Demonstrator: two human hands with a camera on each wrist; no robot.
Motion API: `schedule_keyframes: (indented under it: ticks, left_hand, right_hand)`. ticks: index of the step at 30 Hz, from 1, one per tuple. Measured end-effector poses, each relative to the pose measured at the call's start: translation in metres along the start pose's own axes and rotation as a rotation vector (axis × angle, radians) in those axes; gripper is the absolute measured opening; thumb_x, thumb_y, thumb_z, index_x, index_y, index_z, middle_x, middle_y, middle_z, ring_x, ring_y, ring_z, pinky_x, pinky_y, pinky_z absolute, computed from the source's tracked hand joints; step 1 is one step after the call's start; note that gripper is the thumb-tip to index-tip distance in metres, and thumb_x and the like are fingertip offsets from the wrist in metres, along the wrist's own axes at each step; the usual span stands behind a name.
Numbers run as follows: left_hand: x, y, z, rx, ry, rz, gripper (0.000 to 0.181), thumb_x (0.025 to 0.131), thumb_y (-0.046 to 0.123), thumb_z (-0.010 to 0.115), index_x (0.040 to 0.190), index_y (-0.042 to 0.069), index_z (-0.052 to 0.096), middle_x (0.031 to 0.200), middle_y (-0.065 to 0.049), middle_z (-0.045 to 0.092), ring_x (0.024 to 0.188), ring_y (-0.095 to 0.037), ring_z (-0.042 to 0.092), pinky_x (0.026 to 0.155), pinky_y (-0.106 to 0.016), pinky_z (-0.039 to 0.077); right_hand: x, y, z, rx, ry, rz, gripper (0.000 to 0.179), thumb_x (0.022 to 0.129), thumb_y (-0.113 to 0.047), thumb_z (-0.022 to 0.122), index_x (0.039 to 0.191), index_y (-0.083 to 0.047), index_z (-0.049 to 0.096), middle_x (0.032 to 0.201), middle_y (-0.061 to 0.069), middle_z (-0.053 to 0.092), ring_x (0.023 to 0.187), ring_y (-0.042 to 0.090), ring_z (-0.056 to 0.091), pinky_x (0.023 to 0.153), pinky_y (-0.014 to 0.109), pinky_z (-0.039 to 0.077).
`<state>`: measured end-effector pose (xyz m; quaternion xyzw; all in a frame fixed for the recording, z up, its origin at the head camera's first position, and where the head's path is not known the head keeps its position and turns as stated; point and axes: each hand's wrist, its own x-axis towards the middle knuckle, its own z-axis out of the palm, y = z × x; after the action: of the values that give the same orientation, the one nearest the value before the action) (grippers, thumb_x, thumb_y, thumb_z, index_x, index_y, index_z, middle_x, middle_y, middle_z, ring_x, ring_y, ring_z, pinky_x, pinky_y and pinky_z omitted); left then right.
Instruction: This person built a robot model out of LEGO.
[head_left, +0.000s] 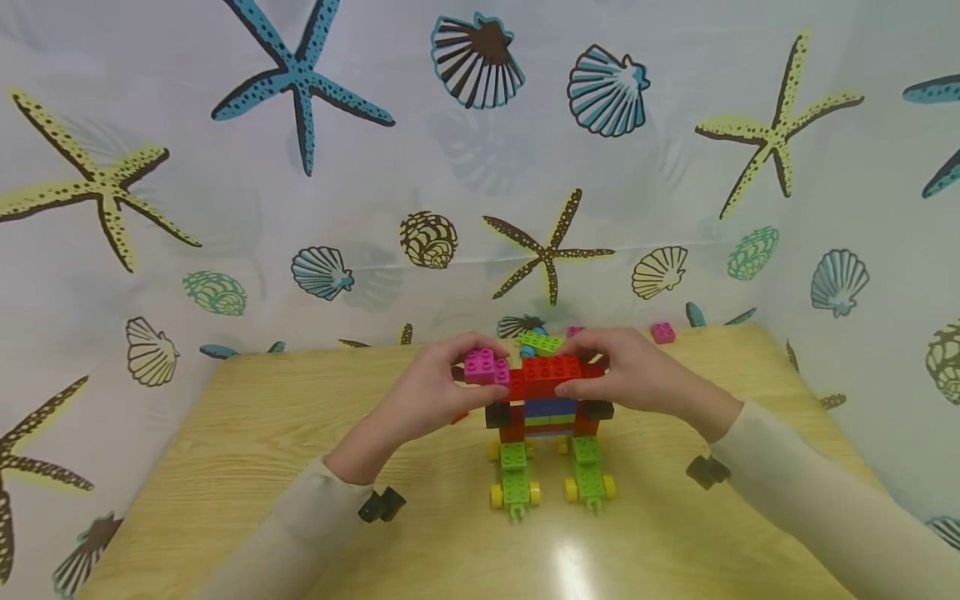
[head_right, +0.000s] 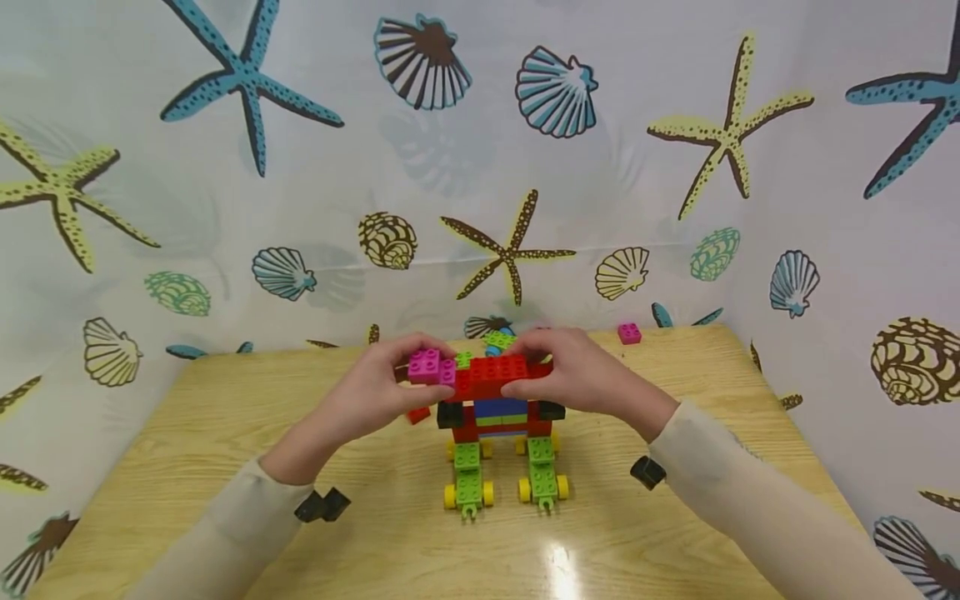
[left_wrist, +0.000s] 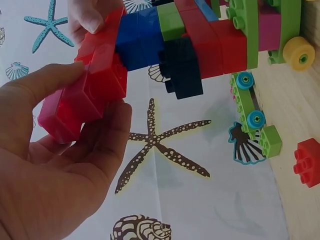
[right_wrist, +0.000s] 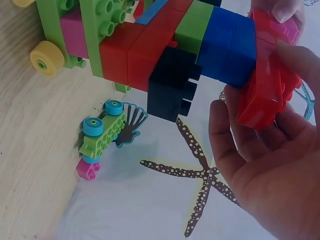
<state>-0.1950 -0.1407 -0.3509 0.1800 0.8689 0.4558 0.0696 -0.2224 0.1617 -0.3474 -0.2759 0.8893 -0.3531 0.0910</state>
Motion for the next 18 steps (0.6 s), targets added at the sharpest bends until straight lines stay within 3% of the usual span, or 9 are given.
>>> schedule_keyframes:
  ticks: [4, 10, 13, 18]
  left_hand:
    - [0.001, 0.006, -0.002, 0.027, 0.012, 0.064, 0.044, 0.100, 0.029, 0.087, 0.141, 0.021, 0.072, 0.134, -0.004, 0.077, 0.112, -0.024, 0.074, 0.087, -0.036, 0.067]
    - [0.006, 0.032, -0.003, 0.079, 0.049, 0.197, 0.037, 0.102, 0.031, 0.083, 0.135, 0.016, 0.075, 0.132, 0.000, 0.080, 0.119, -0.021, 0.074, 0.107, -0.046, 0.064]
    - [0.007, 0.048, 0.003, 0.147, 0.075, 0.226, 0.036, 0.102, 0.032, 0.083, 0.134, 0.017, 0.076, 0.131, 0.000, 0.081, 0.122, -0.021, 0.073, 0.104, -0.046, 0.066]
    - [0.009, 0.072, 0.021, 0.269, 0.123, 0.332, 0.034, 0.102, 0.029, 0.084, 0.132, 0.013, 0.079, 0.130, -0.003, 0.082, 0.123, -0.024, 0.074, 0.105, -0.045, 0.065]
  right_hand:
    - [-0.004, 0.004, 0.000, 0.018, 0.015, -0.004, 0.045, 0.099, -0.037, 0.087, 0.137, -0.016, 0.075, 0.130, 0.005, 0.078, 0.116, 0.025, 0.071, 0.095, 0.038, 0.066]
    - [-0.018, 0.019, -0.001, 0.122, 0.036, 0.006, 0.048, 0.102, -0.032, 0.085, 0.144, -0.014, 0.071, 0.139, 0.010, 0.075, 0.119, 0.027, 0.072, 0.090, 0.031, 0.067]
    - [-0.025, 0.024, -0.003, 0.166, 0.048, 0.024, 0.048, 0.102, -0.031, 0.085, 0.144, -0.013, 0.071, 0.139, 0.010, 0.075, 0.116, 0.025, 0.074, 0.087, 0.029, 0.067]
    - [-0.033, 0.027, -0.006, 0.197, 0.068, 0.036, 0.047, 0.103, -0.028, 0.084, 0.145, -0.010, 0.070, 0.135, 0.011, 0.076, 0.114, 0.024, 0.075, 0.090, 0.029, 0.066]
